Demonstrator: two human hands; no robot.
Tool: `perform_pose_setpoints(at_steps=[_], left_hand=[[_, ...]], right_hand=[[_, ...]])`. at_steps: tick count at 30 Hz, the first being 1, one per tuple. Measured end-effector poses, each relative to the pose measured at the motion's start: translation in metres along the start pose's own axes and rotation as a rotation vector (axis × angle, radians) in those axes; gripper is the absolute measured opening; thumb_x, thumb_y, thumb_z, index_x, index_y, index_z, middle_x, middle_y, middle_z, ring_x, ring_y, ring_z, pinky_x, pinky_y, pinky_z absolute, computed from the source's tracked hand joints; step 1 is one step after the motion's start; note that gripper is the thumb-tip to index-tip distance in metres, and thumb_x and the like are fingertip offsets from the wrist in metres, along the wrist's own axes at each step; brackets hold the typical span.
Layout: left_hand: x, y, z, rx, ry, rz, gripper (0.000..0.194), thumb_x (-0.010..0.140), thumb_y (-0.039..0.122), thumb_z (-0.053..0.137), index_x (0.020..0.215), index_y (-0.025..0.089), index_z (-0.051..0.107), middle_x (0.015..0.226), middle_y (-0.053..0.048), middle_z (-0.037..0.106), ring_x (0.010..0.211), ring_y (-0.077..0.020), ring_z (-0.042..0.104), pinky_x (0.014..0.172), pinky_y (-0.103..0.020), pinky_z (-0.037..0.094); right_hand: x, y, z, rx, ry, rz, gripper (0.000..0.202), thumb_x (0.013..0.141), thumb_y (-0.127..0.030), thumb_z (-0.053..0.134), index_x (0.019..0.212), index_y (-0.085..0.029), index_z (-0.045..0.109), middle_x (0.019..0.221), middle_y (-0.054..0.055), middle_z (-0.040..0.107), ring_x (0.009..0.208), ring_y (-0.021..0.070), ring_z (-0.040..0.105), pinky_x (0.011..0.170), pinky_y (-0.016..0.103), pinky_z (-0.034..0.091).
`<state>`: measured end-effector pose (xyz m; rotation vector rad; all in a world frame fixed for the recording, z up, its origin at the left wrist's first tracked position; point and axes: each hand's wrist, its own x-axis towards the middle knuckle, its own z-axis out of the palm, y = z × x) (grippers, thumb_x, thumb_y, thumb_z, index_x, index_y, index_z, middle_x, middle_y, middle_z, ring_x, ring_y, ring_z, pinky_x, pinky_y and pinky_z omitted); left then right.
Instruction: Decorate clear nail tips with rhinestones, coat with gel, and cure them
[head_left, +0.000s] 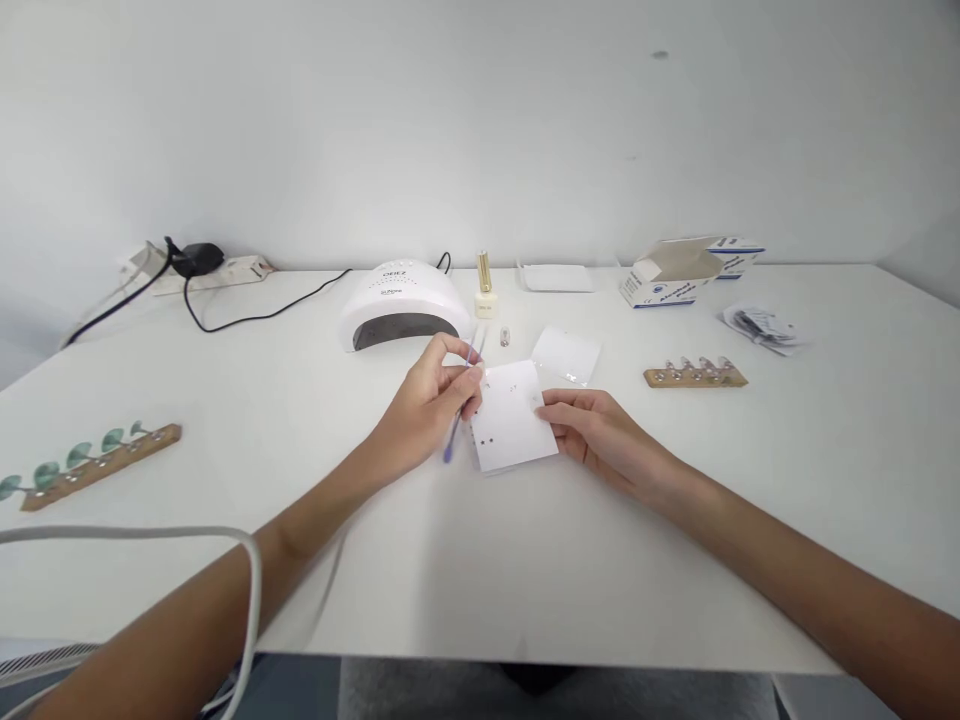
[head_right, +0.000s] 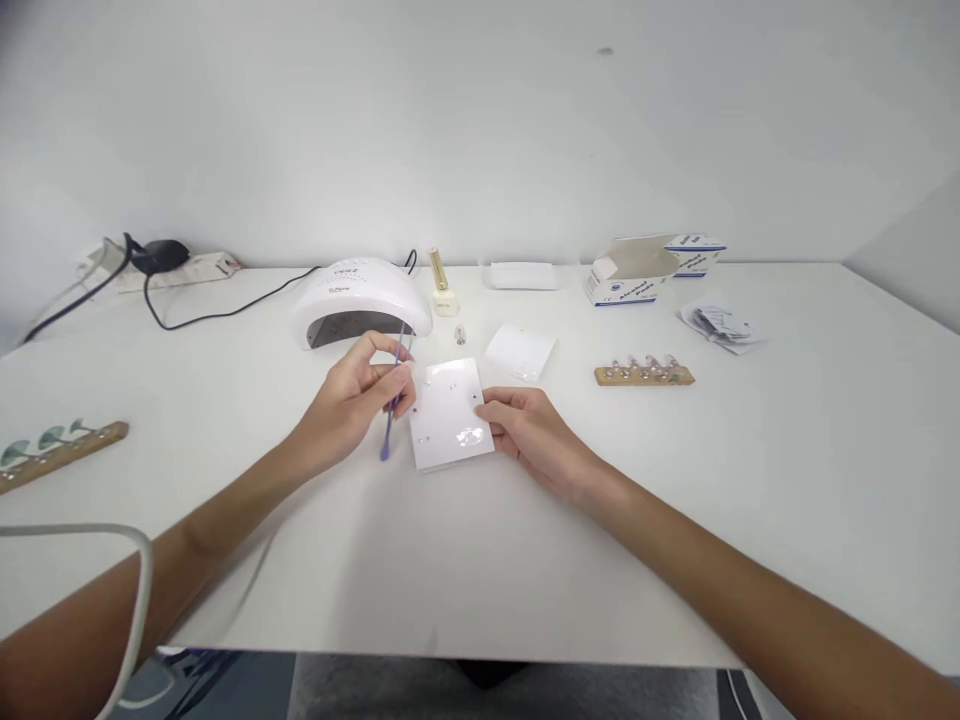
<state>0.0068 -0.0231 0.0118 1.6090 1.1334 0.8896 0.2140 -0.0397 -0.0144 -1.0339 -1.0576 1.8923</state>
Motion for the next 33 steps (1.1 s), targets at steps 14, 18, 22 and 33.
perform_pose_setpoints(at_steps=[14, 18, 22, 33], left_hand=[[-0.012, -0.012, 0.019, 0.681, 0.002, 0.143, 0.018, 0.089, 0.027, 0.044, 0.075, 0.019, 0.051, 0.063, 0.003, 0.054, 0.054, -0.0088, 0.042, 0.054, -0.023, 0.031], [-0.012, -0.016, 0.020, 0.640, 0.000, 0.147, 0.011, 0.088, 0.024, 0.045, 0.084, 0.020, 0.054, 0.060, 0.004, 0.054, 0.052, -0.0087, 0.042, 0.054, -0.023, 0.033], [-0.012, -0.018, 0.021, 0.621, 0.015, 0.139, 0.013, 0.088, 0.024, 0.045, 0.081, 0.020, 0.055, 0.061, 0.003, 0.056, 0.052, -0.0093, 0.044, 0.054, -0.023, 0.034], [-0.012, -0.019, 0.019, 0.626, 0.027, 0.173, 0.011, 0.086, 0.020, 0.045, 0.077, 0.019, 0.051, 0.056, 0.003, 0.052, 0.049, -0.0080, 0.040, 0.051, -0.022, 0.033]], right_hand=[[-0.003, 0.000, -0.001, -0.039, 0.014, 0.035, 0.015, 0.078, -0.030, 0.069, 0.072, -0.018, 0.063, 0.069, 0.000, 0.060, 0.063, 0.0118, 0.056, 0.062, 0.027, 0.047], [-0.004, 0.000, 0.001, -0.036, 0.000, 0.029, 0.019, 0.082, -0.035, 0.064, 0.082, -0.017, 0.069, 0.075, 0.003, 0.066, 0.070, 0.0152, 0.061, 0.067, 0.031, 0.049], [-0.005, -0.001, 0.003, -0.032, -0.007, 0.017, 0.024, 0.083, -0.036, 0.064, 0.095, -0.017, 0.072, 0.090, 0.008, 0.071, 0.083, 0.0197, 0.065, 0.072, 0.032, 0.051], [-0.002, 0.001, 0.003, -0.107, 0.094, -0.012, 0.019, 0.083, -0.034, 0.066, 0.094, -0.021, 0.074, 0.078, 0.002, 0.068, 0.070, 0.0126, 0.060, 0.069, 0.027, 0.048]])
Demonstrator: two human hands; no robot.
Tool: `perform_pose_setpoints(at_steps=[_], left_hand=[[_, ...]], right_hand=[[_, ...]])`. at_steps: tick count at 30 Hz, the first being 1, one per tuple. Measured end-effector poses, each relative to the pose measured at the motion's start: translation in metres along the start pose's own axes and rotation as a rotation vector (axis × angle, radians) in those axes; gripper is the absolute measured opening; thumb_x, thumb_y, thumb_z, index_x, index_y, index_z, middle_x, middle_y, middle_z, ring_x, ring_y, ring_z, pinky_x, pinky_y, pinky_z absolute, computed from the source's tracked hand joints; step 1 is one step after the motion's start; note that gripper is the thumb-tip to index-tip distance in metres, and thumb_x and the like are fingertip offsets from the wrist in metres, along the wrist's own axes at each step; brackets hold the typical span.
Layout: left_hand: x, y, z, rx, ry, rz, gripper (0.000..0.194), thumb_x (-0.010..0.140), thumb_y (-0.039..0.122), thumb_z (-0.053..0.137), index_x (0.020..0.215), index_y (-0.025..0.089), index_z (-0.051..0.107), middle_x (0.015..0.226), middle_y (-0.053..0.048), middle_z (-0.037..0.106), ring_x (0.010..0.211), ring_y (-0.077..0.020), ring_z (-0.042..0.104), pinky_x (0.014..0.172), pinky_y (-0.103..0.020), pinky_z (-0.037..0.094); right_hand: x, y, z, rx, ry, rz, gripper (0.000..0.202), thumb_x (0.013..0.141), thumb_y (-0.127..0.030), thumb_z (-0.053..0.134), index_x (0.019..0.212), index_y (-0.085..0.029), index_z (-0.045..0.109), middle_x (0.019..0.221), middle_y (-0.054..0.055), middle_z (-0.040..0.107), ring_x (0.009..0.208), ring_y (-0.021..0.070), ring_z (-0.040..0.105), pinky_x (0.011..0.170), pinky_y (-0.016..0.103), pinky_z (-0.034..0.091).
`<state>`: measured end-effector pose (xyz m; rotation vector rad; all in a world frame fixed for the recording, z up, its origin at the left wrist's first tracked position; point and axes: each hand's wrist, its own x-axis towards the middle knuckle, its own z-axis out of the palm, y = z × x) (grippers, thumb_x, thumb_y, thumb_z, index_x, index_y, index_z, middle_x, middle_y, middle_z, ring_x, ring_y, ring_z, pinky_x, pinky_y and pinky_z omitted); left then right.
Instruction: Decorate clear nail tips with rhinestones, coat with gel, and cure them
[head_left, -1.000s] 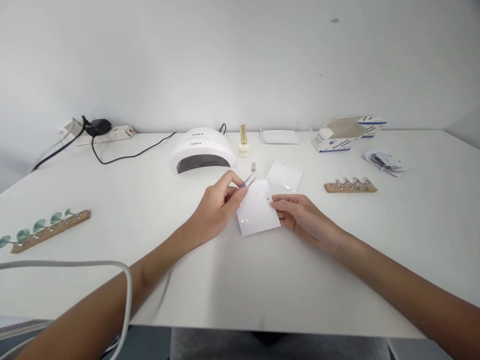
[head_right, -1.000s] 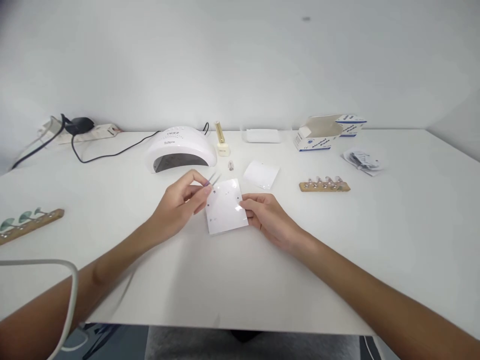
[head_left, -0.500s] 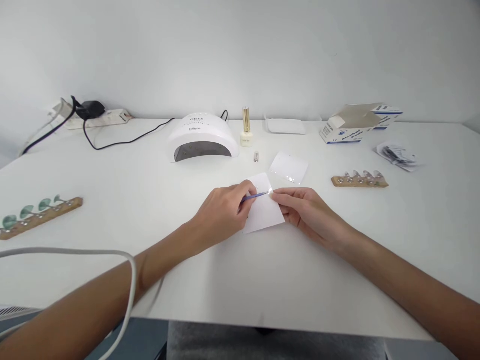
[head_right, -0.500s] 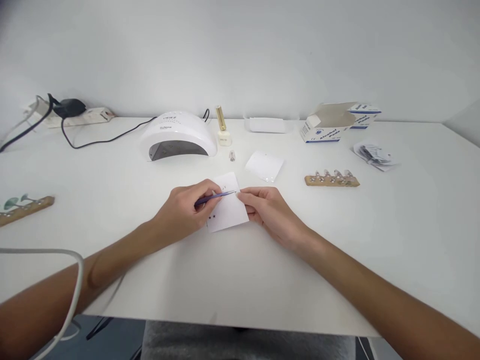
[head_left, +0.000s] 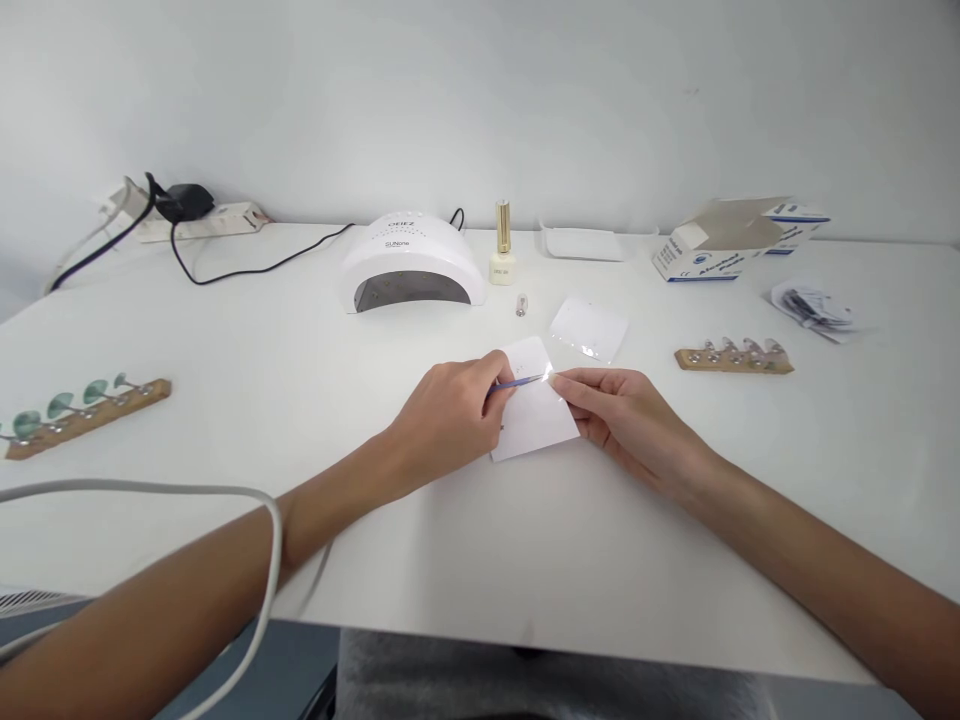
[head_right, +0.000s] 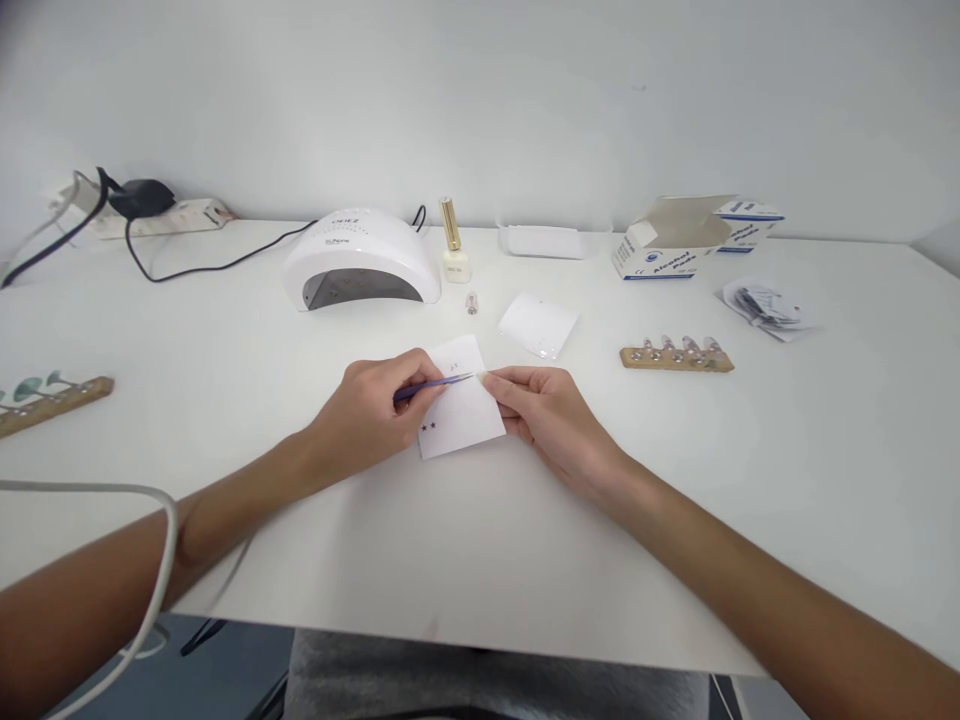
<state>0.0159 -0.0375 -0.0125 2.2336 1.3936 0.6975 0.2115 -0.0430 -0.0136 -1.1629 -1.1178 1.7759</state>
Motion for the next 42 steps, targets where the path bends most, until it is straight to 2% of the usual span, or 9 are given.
perform_pose_setpoints(at_steps=[14, 25, 31, 37, 42], left_hand=[[-0.0003, 0.0006, -0.0005, -0.010, 0.002, -0.017, 0.012, 0.085, 0.021, 0.045, 0.075, 0.018, 0.051, 0.055, 0.003, 0.049, 0.049, -0.0082, 0.038, 0.050, -0.022, 0.032], [0.0011, 0.0008, -0.0023, 0.001, -0.021, -0.034, 0.012, 0.084, 0.021, 0.047, 0.074, 0.018, 0.052, 0.054, 0.003, 0.051, 0.049, -0.0090, 0.038, 0.049, -0.023, 0.029], [0.0015, 0.0012, -0.0030, 0.007, -0.022, -0.020, 0.012, 0.084, 0.020, 0.047, 0.074, 0.018, 0.052, 0.054, 0.003, 0.051, 0.049, -0.0087, 0.038, 0.049, -0.023, 0.029], [0.0022, 0.0018, -0.0036, 0.016, -0.033, -0.029, 0.012, 0.084, 0.021, 0.047, 0.073, 0.018, 0.052, 0.054, 0.004, 0.051, 0.049, -0.0085, 0.038, 0.049, -0.023, 0.030], [0.0035, 0.0038, -0.0052, 0.009, -0.062, -0.056, 0.012, 0.084, 0.021, 0.047, 0.073, 0.018, 0.051, 0.055, 0.004, 0.054, 0.051, -0.0092, 0.041, 0.049, -0.024, 0.032]], right_hand=[[0.0007, 0.0026, -0.0026, -0.088, 0.040, -0.045, 0.026, 0.081, -0.041, 0.066, 0.095, -0.021, 0.074, 0.072, 0.002, 0.062, 0.067, 0.0128, 0.054, 0.061, 0.025, 0.046], [0.0001, 0.0016, -0.0017, -0.007, 0.000, -0.023, 0.022, 0.081, -0.037, 0.067, 0.096, -0.021, 0.073, 0.082, 0.003, 0.068, 0.075, 0.0134, 0.060, 0.073, 0.028, 0.049], [-0.0010, 0.0007, -0.0004, -0.023, 0.019, -0.035, 0.023, 0.080, -0.040, 0.068, 0.093, -0.022, 0.074, 0.077, 0.001, 0.067, 0.069, 0.0124, 0.059, 0.072, 0.028, 0.049], [-0.0015, 0.0005, 0.0010, 0.011, 0.003, -0.029, 0.020, 0.083, -0.035, 0.066, 0.094, -0.020, 0.073, 0.079, 0.002, 0.067, 0.071, 0.0124, 0.060, 0.072, 0.027, 0.051], [-0.0010, 0.0015, 0.0007, 0.011, -0.004, -0.046, 0.014, 0.084, -0.027, 0.065, 0.093, -0.021, 0.073, 0.074, 0.000, 0.066, 0.068, 0.0093, 0.058, 0.067, 0.021, 0.050]])
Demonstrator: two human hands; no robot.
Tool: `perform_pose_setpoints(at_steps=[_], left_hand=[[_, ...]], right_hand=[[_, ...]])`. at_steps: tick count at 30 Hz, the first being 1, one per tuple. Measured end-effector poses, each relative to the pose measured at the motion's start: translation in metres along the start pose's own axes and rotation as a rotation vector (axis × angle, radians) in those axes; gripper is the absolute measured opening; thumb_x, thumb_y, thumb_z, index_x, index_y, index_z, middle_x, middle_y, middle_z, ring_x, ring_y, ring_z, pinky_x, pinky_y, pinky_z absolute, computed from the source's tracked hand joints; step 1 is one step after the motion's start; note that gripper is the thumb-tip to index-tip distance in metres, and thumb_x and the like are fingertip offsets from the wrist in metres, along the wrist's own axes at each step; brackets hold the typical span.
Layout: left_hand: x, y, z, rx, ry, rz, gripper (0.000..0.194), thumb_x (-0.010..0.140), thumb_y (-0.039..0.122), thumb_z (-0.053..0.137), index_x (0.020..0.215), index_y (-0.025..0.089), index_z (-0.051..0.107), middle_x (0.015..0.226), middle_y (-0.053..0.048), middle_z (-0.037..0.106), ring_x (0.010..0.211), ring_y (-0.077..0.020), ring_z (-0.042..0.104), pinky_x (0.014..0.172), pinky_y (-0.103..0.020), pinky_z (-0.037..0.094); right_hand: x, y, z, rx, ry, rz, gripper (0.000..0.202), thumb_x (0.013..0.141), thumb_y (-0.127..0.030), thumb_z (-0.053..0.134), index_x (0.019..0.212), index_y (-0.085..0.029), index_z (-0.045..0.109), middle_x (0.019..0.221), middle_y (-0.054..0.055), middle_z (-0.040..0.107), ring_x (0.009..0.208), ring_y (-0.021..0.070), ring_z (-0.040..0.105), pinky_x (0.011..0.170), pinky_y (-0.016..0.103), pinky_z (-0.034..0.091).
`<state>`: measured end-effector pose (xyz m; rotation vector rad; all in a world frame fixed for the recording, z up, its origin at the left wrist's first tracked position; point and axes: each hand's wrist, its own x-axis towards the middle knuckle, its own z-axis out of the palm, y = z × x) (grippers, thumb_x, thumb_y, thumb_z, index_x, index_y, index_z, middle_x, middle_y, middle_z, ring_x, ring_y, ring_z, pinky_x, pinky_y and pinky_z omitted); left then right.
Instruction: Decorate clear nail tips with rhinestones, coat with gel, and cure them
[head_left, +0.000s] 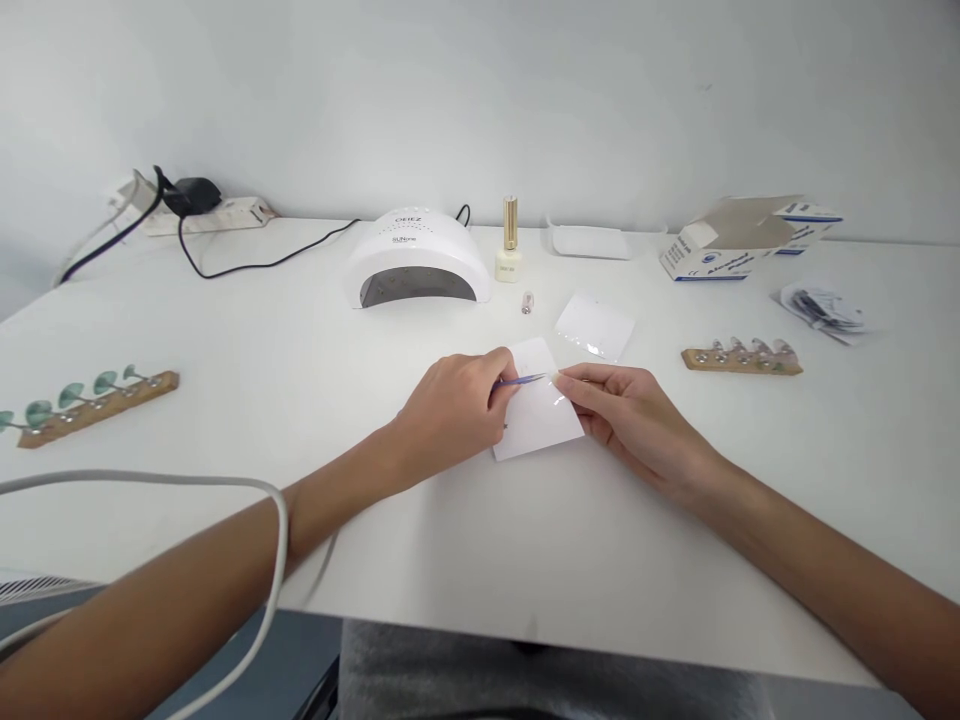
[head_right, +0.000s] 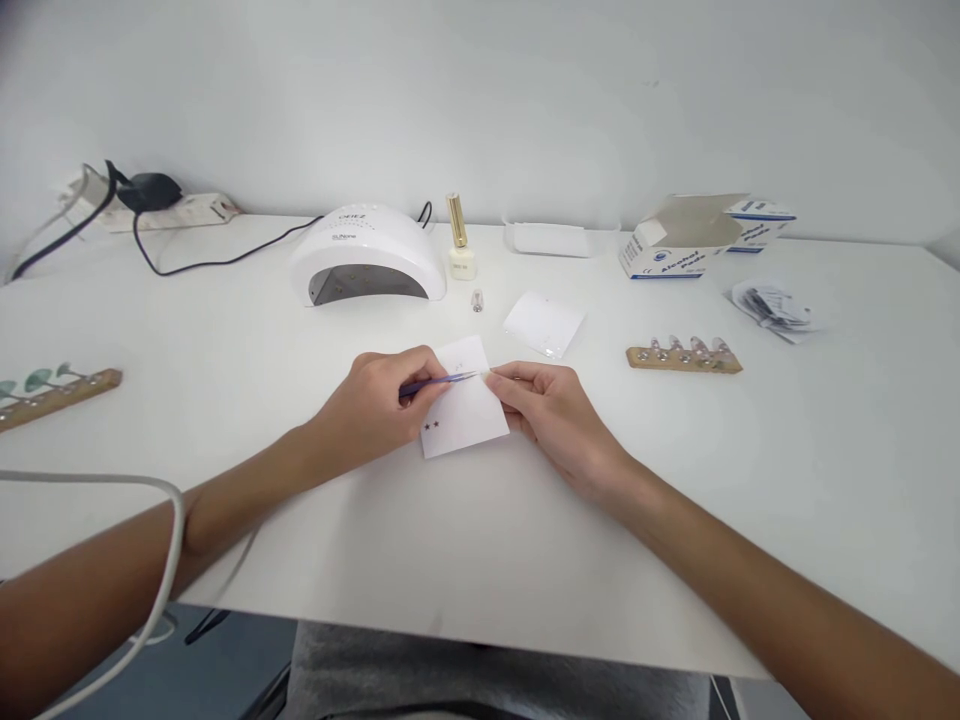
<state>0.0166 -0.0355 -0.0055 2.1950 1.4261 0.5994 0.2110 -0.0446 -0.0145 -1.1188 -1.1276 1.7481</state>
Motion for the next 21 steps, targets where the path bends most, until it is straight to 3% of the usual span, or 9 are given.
perform_pose_setpoints(at_steps=[12, 21], left_hand=[[-0.0005, 0.0005, -0.0015, -0.024, -0.014, -0.023, 0.013, 0.083, 0.021, 0.048, 0.071, 0.019, 0.050, 0.055, 0.004, 0.053, 0.052, -0.0098, 0.040, 0.049, -0.024, 0.032], [-0.0004, -0.0004, -0.0005, -0.035, -0.011, -0.023, 0.012, 0.082, 0.021, 0.048, 0.071, 0.019, 0.050, 0.055, 0.004, 0.052, 0.052, -0.0097, 0.040, 0.049, -0.024, 0.031]], right_hand=[[0.0021, 0.0009, -0.0002, -0.046, -0.015, 0.011, 0.020, 0.085, -0.033, 0.064, 0.098, -0.020, 0.072, 0.088, 0.004, 0.070, 0.080, 0.0157, 0.064, 0.078, 0.030, 0.050], [0.0019, 0.0007, -0.0012, -0.135, 0.020, 0.013, 0.027, 0.080, -0.044, 0.067, 0.095, -0.023, 0.073, 0.081, 0.003, 0.068, 0.075, 0.0169, 0.062, 0.074, 0.032, 0.050]])
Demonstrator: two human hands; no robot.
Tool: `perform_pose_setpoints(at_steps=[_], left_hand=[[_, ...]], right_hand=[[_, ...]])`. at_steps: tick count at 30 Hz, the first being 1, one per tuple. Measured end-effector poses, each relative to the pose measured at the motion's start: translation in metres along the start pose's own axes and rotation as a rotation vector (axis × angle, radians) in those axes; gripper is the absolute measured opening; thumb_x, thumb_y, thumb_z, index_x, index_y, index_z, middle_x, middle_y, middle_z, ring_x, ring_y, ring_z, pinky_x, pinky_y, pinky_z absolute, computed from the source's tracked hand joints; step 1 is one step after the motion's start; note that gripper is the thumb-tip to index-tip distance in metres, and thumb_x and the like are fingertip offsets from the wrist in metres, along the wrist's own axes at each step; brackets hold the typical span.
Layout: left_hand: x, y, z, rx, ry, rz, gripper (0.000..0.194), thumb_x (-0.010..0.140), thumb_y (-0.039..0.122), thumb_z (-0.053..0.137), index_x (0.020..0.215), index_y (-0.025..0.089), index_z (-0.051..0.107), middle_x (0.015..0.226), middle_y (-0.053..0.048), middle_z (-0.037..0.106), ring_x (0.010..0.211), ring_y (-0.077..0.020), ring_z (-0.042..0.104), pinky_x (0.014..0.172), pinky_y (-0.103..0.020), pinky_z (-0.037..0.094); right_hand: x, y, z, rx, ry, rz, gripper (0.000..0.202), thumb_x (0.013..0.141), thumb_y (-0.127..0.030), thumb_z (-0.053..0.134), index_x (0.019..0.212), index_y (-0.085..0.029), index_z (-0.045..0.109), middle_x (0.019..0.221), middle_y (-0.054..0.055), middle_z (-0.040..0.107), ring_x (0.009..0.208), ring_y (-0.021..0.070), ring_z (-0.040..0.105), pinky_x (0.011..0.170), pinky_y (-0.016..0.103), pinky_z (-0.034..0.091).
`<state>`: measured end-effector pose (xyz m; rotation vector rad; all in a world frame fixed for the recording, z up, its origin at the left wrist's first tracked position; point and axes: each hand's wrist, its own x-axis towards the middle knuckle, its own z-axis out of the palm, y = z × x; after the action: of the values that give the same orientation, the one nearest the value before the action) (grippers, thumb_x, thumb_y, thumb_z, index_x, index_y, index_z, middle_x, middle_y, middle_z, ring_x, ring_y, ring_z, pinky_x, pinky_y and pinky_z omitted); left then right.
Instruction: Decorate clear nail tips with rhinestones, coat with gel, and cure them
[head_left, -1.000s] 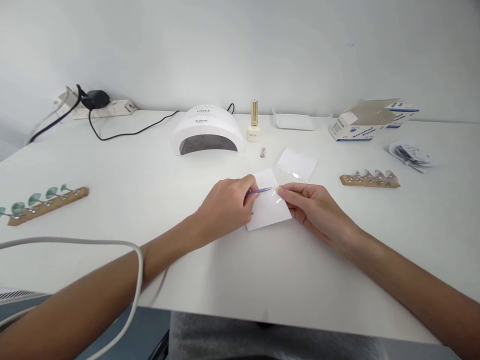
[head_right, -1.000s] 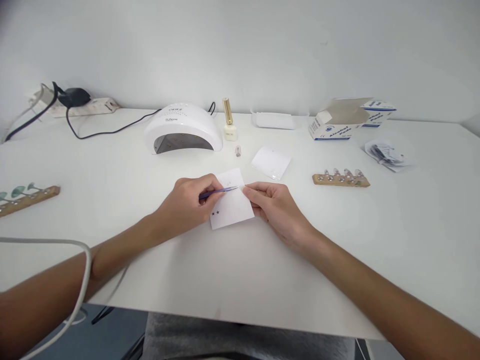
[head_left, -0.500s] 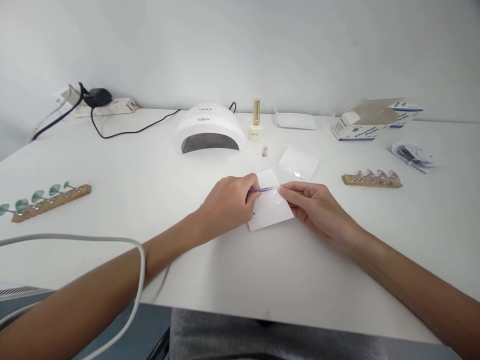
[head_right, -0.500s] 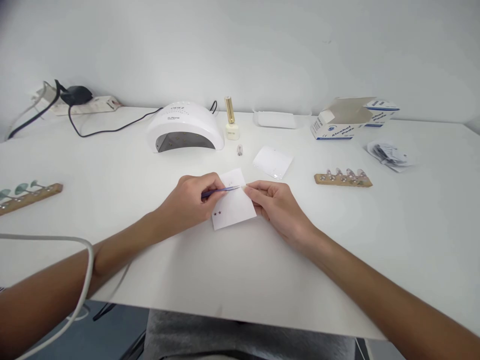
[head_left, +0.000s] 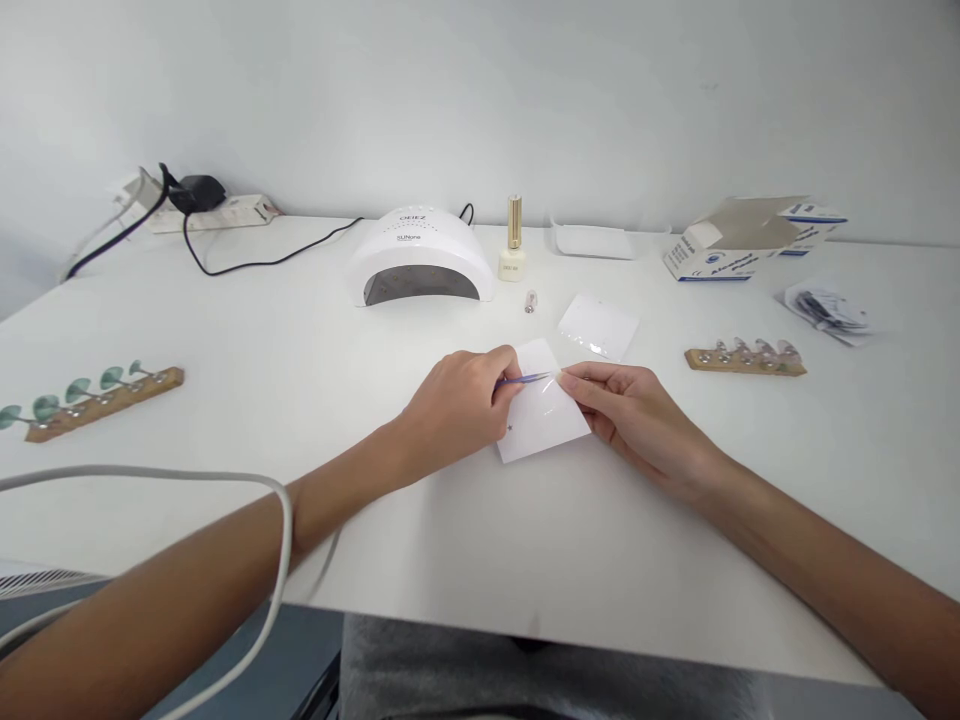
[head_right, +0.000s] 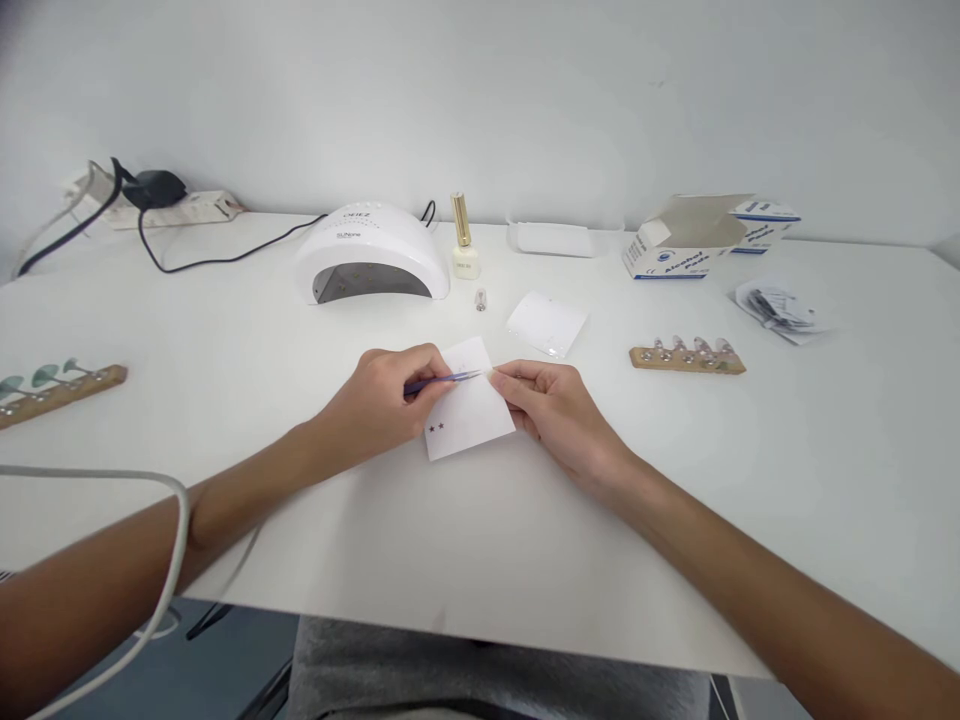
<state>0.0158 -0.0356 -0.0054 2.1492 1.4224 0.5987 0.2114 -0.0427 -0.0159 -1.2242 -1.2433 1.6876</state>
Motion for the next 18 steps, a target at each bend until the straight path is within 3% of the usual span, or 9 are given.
perform_pose_setpoints(at_steps=[18], left_hand=[[0.0012, 0.0015, -0.0019, 0.028, -0.010, 0.016, 0.013, 0.083, 0.020, 0.048, 0.070, 0.018, 0.050, 0.057, 0.003, 0.053, 0.053, -0.0099, 0.042, 0.050, -0.025, 0.031]], right_hand=[[-0.0009, 0.0013, -0.0001, -0.021, 0.024, -0.015, 0.036, 0.077, -0.050, 0.067, 0.097, -0.021, 0.073, 0.076, 0.004, 0.067, 0.070, 0.0170, 0.060, 0.068, 0.033, 0.050]])
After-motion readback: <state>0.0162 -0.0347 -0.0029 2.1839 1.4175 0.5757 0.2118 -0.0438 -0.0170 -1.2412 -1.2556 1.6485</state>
